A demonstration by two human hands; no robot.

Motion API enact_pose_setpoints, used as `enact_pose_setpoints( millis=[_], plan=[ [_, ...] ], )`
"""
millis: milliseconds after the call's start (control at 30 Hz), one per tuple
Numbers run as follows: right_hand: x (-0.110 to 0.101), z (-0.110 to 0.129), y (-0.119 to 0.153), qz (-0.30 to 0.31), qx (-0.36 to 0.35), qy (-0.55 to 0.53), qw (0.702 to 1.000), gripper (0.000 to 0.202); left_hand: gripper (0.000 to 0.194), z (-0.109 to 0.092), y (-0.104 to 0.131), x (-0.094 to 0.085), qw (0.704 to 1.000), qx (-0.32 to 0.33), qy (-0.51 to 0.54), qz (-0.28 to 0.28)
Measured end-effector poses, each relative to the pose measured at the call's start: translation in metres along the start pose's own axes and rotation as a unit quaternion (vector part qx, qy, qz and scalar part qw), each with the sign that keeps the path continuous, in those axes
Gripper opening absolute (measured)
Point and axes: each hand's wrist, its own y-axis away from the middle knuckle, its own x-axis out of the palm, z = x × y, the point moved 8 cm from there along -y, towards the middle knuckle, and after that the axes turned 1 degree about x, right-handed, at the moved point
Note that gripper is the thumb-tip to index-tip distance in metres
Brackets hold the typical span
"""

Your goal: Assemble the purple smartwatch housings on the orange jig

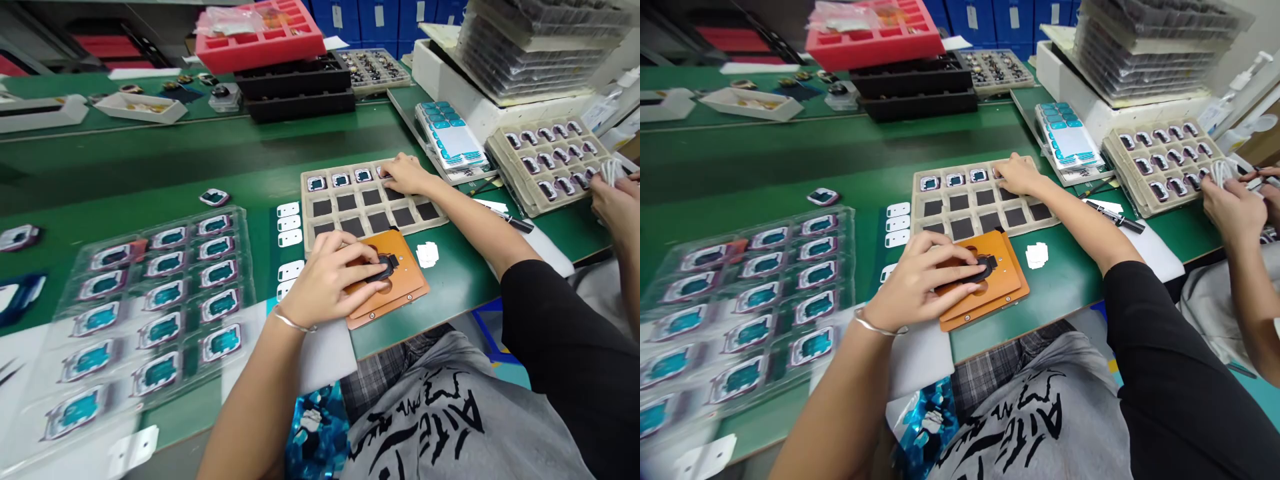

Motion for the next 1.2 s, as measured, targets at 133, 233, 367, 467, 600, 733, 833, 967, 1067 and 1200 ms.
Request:
enact_pose_setpoints(
  millis=[133,233,367,467,600,733,833,967,1067,1200],
  plan=[
    [-0.013,-0.005,-0.003,-0.025,0.000,-0.027,0.999,0.028,0.024,-0.001,-0.001,-0.001,1.000,-0.004,0.016,-0.002],
    [-0.033,0.002,0.010,-0.066,-0.028,-0.083,0.994,0.023,0.025,0.000,-0.002,-0.001,1.000,-0.004,0.010,0.005],
    [-0.065,0.041,0.056,-0.087,-0.181,-0.253,0.946,0.018,0.027,0.000,-0.002,-0.002,1.000,-0.005,0.000,0.005],
    [-0.066,0.085,0.101,0.010,-0.325,-0.274,0.905,0.018,0.026,-0.001,-0.002,-0.003,1.000,0.000,0.002,0.000],
    [-0.047,0.122,0.137,0.120,-0.427,-0.235,0.865,0.020,0.020,-0.002,-0.004,-0.007,0.999,0.033,0.007,-0.016],
    [-0.043,0.132,0.143,0.076,-0.432,-0.175,0.882,0.019,0.016,-0.003,-0.005,-0.013,0.999,0.040,-0.017,-0.030],
    [-0.053,0.142,0.161,0.025,-0.424,-0.149,0.893,0.017,0.012,-0.016,-0.004,-0.011,0.998,0.028,-0.049,-0.009],
    [-0.056,0.123,0.163,-0.002,-0.307,-0.057,0.950,0.020,0.011,-0.017,-0.010,-0.013,0.996,-0.031,-0.085,0.009],
    [-0.047,0.117,0.164,0.003,-0.285,0.004,0.958,0.017,0.014,-0.013,-0.011,-0.017,0.989,-0.075,-0.124,0.007],
    [-0.040,0.121,0.166,0.008,-0.252,-0.005,0.968,0.014,0.010,-0.018,-0.007,-0.015,0.993,-0.051,-0.107,0.017]
  ],
)
